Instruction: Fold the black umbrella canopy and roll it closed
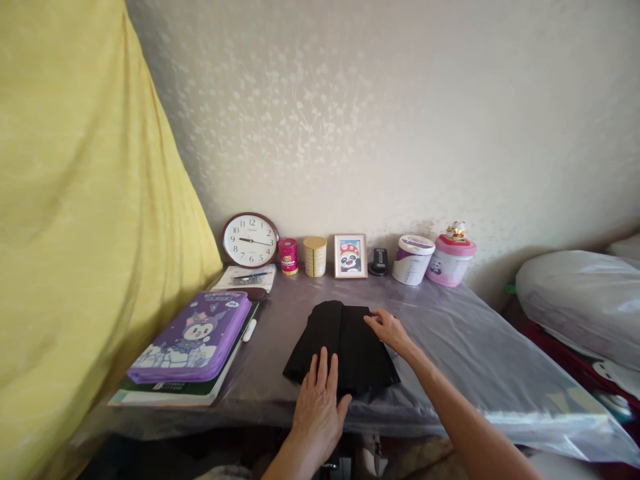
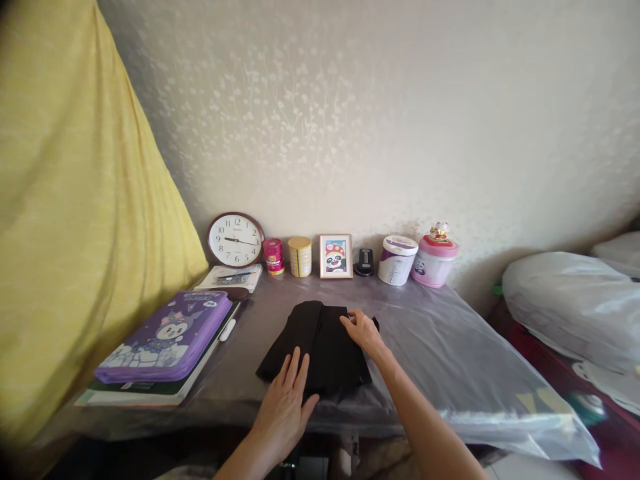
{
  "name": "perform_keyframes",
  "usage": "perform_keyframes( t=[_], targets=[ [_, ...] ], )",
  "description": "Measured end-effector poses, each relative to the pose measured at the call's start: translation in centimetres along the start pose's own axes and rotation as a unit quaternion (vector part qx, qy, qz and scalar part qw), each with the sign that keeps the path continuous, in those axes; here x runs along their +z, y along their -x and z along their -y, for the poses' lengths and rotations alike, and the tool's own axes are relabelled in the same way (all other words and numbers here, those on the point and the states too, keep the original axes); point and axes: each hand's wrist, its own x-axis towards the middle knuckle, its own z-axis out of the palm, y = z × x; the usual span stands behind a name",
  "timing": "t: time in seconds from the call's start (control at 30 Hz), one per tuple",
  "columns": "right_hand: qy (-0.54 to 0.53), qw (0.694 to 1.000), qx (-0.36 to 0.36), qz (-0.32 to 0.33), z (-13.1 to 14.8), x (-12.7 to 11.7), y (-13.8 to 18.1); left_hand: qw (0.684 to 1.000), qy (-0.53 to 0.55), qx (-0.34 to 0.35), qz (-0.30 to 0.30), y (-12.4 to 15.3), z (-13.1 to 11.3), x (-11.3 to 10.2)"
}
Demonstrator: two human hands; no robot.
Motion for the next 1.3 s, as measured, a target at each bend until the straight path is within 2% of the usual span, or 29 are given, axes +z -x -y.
perform_keyframes(
  t=[0.17, 0.5, 0.83, 1.13, 1.3],
  targets=[
    [-0.043, 0.996, 0.017, 0.076, 0.2, 0.1, 1.3, 1.0, -0.009, 0.003, 0.002, 0.0, -0.2, -0.5],
    [-0.133, 0.977, 0.044, 0.161, 0.5, -1.1, 1.9, 0.999, -0.019, 0.013, -0.022, 0.1, 0.1, 0.1],
    [-0.328, 0.931, 0.005, 0.161, 3.6, -1.8, 2.3, 1.0, 0.0, 0.006, -0.002, 0.1, 0.1, -0.6],
    [-0.437, 0.887, 0.015, 0.151, 6.7, 0.4, 2.3, 1.0, 0.013, -0.019, 0.021, 0.2, 0.0, -1.4],
    [-0.473, 0.865, 0.031, 0.162, 8.4, 2.4, 2.1, 0.999, 0.026, -0.029, 0.017, 0.3, 0.4, -0.9]
  ],
)
